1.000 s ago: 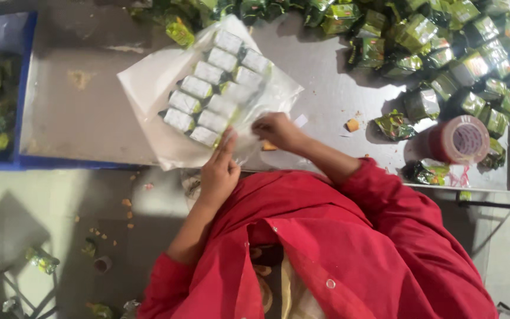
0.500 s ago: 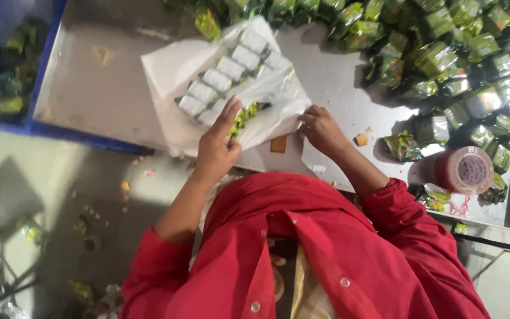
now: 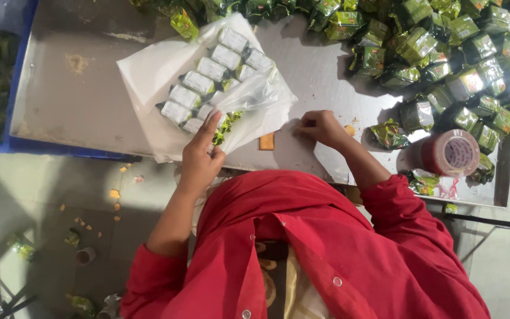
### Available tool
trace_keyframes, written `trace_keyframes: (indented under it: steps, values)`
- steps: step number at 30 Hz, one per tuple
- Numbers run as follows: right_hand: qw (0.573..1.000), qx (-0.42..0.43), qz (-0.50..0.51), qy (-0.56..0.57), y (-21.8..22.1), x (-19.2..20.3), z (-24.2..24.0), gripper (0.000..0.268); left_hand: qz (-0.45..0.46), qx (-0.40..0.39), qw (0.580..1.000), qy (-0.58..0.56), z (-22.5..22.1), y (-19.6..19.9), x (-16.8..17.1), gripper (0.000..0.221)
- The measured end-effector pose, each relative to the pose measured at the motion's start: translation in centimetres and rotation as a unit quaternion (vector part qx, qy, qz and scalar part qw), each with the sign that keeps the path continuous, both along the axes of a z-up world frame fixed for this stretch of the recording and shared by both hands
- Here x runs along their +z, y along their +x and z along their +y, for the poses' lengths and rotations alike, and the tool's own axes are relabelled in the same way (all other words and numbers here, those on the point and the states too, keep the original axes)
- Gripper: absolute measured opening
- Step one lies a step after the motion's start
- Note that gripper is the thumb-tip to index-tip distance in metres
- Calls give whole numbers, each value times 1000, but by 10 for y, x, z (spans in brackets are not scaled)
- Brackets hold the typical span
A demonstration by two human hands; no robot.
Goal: The person picks up green biscuit packets from a large pile on a metal table and places them into a clear plastic bag.
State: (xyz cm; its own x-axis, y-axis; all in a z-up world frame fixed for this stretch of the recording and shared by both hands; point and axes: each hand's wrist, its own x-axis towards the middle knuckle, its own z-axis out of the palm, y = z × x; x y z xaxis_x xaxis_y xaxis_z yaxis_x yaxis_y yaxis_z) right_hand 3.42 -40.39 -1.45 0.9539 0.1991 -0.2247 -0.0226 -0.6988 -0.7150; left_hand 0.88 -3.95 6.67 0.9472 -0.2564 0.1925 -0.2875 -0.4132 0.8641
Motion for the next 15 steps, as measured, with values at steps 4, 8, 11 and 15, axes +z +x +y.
trace_keyframes:
  steps: [4,8,11,15]
  values:
    - [981,-135,55,124,-18,-8,-5,21,-62,-14,998,-2,-1,-1,-6,80]
    - [964,-180,57,188,-28,-17,-11,20,-29,-11,999,6,-3,0,-5,78]
    - [979,-148,60,128,-32,-12,-15,18,-29,-14,999,10,-3,0,-1,79]
    - [982,-31,-171,-79,-38,21,-8,10,-56,-10,998,27,-3,0,0,80]
